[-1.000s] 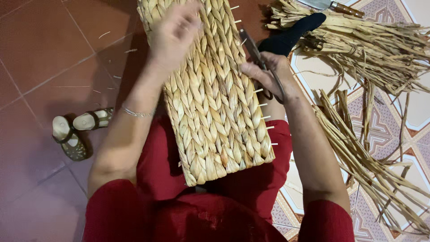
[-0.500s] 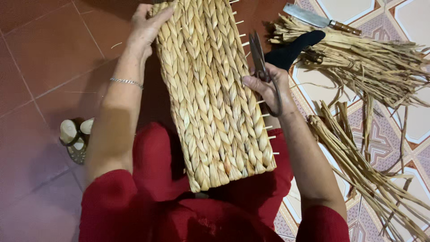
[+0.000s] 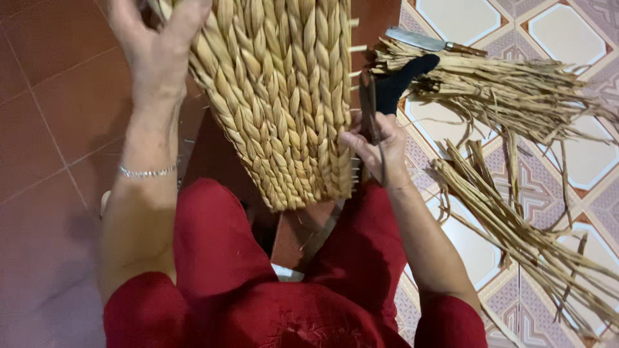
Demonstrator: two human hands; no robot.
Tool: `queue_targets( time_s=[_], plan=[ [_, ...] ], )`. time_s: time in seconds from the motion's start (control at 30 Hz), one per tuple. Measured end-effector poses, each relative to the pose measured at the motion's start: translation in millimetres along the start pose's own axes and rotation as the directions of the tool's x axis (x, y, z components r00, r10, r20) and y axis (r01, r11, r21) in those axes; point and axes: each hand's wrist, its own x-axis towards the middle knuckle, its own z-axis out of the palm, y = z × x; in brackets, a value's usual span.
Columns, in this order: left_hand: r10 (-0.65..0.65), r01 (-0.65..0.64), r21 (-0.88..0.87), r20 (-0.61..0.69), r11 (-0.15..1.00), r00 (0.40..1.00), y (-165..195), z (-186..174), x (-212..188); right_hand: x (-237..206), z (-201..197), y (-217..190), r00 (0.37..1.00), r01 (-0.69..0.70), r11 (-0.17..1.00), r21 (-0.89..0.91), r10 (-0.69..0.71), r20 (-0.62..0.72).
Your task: The person sits on the floor weaving a water hyacinth basket. They tuck and weave strands of dried fiber around the basket rim and bamboo stakes, rotate the basket to work different sides, and use a small knife to trim excess fiber ends from the woven surface.
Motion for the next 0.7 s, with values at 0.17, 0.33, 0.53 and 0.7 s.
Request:
queue_targets(
  time_s=[0.17, 0.33, 0.53, 0.7],
  plan=[
    [0.181, -0.19, 0.169, 0.066, 0.967, 0.981, 11, 3, -45, -49, -1, 11, 0.999, -0.01, 0.998, 0.062, 0.006, 0.054],
    [0.2, -0.219, 0.332, 0.09, 0.917, 0.976, 14, -3, -62, -84, -22, -1, 0.977, -0.153, 0.985, 0.08, 0.163, -0.136],
    [0.196, -0.224, 0.308, 0.119, 0.925, 0.973, 25, 14, -68, -80, -29, -26, 0.985, 0.113, 0.938, -0.329, -0.15, -0.089],
    [0.209, -0.249, 0.324, 0.153, 0.913, 0.966, 35, 25, -77, -65, -26, -31, 0.99, 0.062, 0.858, -0.51, -0.118, -0.078]
  ],
)
